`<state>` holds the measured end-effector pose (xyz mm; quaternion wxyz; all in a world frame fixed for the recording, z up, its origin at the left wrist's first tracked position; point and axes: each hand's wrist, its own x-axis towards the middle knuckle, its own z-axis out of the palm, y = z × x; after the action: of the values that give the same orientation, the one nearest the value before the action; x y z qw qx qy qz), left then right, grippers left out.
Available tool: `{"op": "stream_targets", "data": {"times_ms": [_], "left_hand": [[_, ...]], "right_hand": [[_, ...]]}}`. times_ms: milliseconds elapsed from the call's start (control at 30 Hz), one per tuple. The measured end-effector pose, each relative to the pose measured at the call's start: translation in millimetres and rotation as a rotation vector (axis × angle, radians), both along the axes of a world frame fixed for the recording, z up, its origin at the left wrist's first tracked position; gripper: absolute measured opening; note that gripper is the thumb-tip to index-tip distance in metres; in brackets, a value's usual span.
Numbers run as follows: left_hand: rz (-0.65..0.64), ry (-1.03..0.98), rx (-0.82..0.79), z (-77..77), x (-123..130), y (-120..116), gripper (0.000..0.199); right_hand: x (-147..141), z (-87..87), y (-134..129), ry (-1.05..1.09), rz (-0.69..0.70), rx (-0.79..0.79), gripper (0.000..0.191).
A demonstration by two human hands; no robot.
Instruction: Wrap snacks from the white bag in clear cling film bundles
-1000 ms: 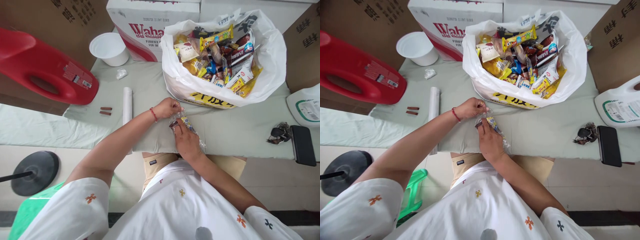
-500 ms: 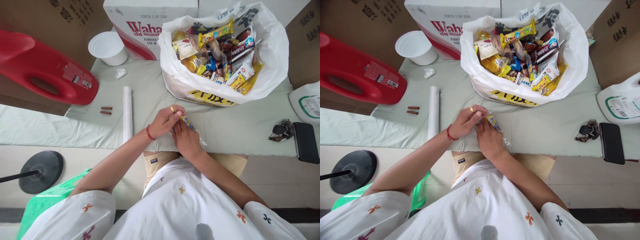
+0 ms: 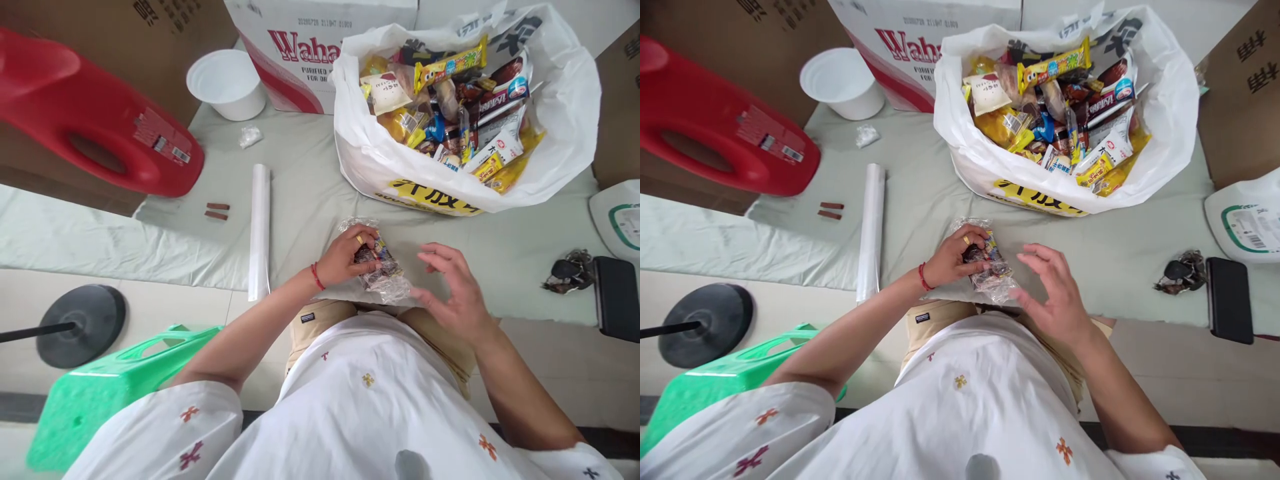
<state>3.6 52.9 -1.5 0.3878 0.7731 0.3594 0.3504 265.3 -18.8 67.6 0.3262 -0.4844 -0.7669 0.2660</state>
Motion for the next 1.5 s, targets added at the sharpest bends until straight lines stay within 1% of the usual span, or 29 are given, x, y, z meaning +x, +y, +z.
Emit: {"op": "stream_targets", "data": {"times_ms": [33,67,100,133,200,233,300,367,400,467,533,600,633,700,767,867,933,1000,1033,1100,1167,1233,1300,1367,1400,1433,1467,1500], "left_hand": [[0.002,0.002,-0.002,-0.2,0,0,0.036],[0.003,0.002,0.0,-0.5,0,0,0.036],[0.005,0.0,0.003,-0.9,0,0,0.036],[0.008,-0.004,0.006,-1.4,0,0,0.037],[0.016,-0.009,0.003,-2.5,0,1,0.037],[0.017,-0.011,-0.003,-3.1,0,1,0.038],[0.016,-0.012,-0.017,-4.2,0,1,0.039],[0.013,-0.015,-0.025,-5.4,0,1,0.041],[0.013,-0.017,-0.027,-5.9,0,2,0.041],[0.013,-0.026,-0.023,-6.4,0,2,0.04],[0.01,-0.036,-0.016,-6.2,0,2,0.04],[0.009,-0.031,-0.019,-5.4,0,2,0.04],[0.009,-0.023,-0.025,-4.9,0,2,0.04],[0.008,-0.007,-0.037,-4.1,0,2,0.041],[0.009,0.0,-0.039,-3.6,0,2,0.041],[0.009,0.008,-0.024,-3.1,0,1,0.04],[-0.002,0.025,-0.002,-2.1,1,1,0.038],[-0.014,0.063,0.04,-0.7,3,1,0.035],[-0.018,0.088,0.066,-0.1,4,1,0.034],[-0.031,0.129,0.118,0.2,6,1,0.03],[-0.05,0.134,0.16,-0.4,6,1,0.025],[-0.088,0.1,0.175,-0.8,4,3,0.02],[-0.16,0.057,0.147,1.2,-2,7,0.018],[-0.229,0.022,0.094,6.4,-10,11,0.022],[-0.238,0.004,0.072,9.8,-14,12,0.026],[-0.212,-0.013,0.059,13.3,-18,12,0.031],[-0.146,-0.023,0.059,16.3,-20,10,0.035],[-0.054,-0.021,0.072,18.3,-21,7,0.039]], "right_hand": [[-1,-6.9,-2,-0.06,0.031,0.027,0.064],[-3,-13.9,-5,-0.113,0.039,0.04,0.073],[-7,-20.5,-8,-0.153,0.027,0.048,0.071],[-9,-25.9,-12,-0.181,0.007,0.049,0.06],[-11,-31.8,-23,-0.197,-0.012,0.042,0.032],[-9,-32.3,-30,-0.188,0.003,0.033,0.025],[1,-30.1,-46,-0.158,0.068,0.005,0.023],[15,-27.9,-62,-0.134,0.13,-0.018,0.025],[23,-28.5,-68,-0.135,0.139,-0.013,0.028],[34,-34.7,-73,-0.185,0.093,0.056,0.034],[40,-46.8,-69,-0.263,0.007,0.182,0.042],[37,-60.3,-57,-0.332,-0.023,0.271,0.045],[34,-65.6,-50,-0.361,-0.005,0.284,0.044],[24,-69.7,-36,-0.409,0.083,0.279,0.04],[15,-64.0,-25,-0.422,0.226,0.273,0.036],[6,-43.1,-11,-0.338,0.462,0.254,0.031],[1,-29.3,1,-0.254,0.527,0.197,0.029],[-6,-21.7,17,-0.174,0.508,0.102,0.029],[-10,-21.0,26,-0.134,0.481,0.047,0.028],[-21,-24.9,44,-0.044,0.423,-0.076,0.025],[-34,-33.3,56,0.053,0.328,-0.192,0.019],[-46,-41.8,61,0.146,0.211,-0.285,0.016],[-54,-47.6,59,0.215,0.121,-0.345,0.018],[-60,-50.4,54,0.244,0.085,-0.359,0.018],[-62,-51.1,51,0.244,0.073,-0.352,0.017],[-64,-51.8,49,0.24,0.058,-0.346,0.016],[-66,-52.6,47,0.235,0.038,-0.349,0.016],[-68,-53.6,46,0.233,0.012,-0.362,0.016]]}}
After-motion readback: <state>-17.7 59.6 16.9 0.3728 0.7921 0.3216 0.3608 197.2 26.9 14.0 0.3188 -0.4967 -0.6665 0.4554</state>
